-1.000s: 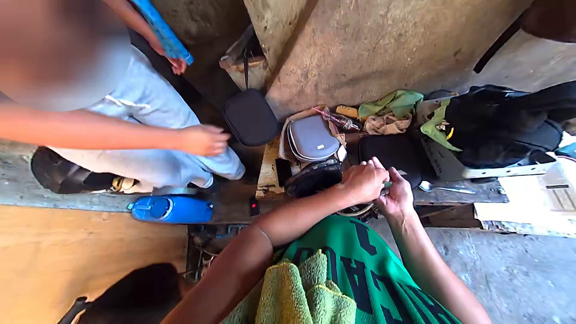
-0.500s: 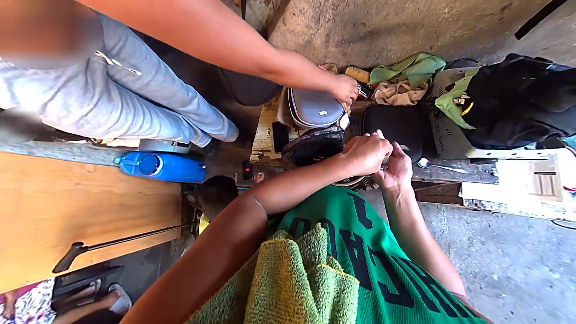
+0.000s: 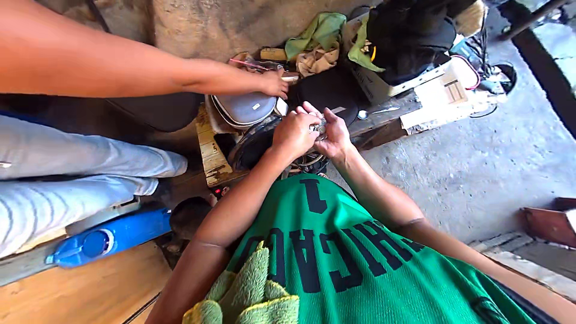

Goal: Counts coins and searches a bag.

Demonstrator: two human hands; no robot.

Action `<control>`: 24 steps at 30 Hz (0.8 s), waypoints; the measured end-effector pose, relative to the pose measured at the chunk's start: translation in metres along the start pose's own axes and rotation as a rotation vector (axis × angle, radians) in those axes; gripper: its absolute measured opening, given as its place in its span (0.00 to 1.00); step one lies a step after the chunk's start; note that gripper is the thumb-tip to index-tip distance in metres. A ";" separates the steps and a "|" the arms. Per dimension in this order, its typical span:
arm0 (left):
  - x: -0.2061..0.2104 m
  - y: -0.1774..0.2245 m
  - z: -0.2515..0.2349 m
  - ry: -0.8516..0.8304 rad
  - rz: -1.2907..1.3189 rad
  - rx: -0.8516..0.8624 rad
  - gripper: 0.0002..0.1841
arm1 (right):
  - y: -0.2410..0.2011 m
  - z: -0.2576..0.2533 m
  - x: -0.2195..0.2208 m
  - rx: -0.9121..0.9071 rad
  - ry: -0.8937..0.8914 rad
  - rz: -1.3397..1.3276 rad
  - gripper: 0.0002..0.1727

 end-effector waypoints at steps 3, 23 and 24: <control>0.001 0.002 0.001 0.006 -0.022 0.001 0.13 | 0.001 0.000 -0.001 0.012 0.008 -0.022 0.43; -0.005 -0.003 0.002 0.141 0.221 -0.005 0.06 | -0.005 0.001 -0.004 0.018 0.004 -0.122 0.41; -0.008 -0.006 0.002 0.155 0.291 0.015 0.05 | -0.005 0.000 -0.005 0.011 0.008 -0.117 0.40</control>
Point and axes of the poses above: each hand's wrist, its own z-axis away from the middle knuckle, its own x-axis out of the palm, y = z × x, the point moved 6 cm from there along -z, towards the middle knuckle, and after that the axes turned 6 degrees about -x, right-handed, at the moved point
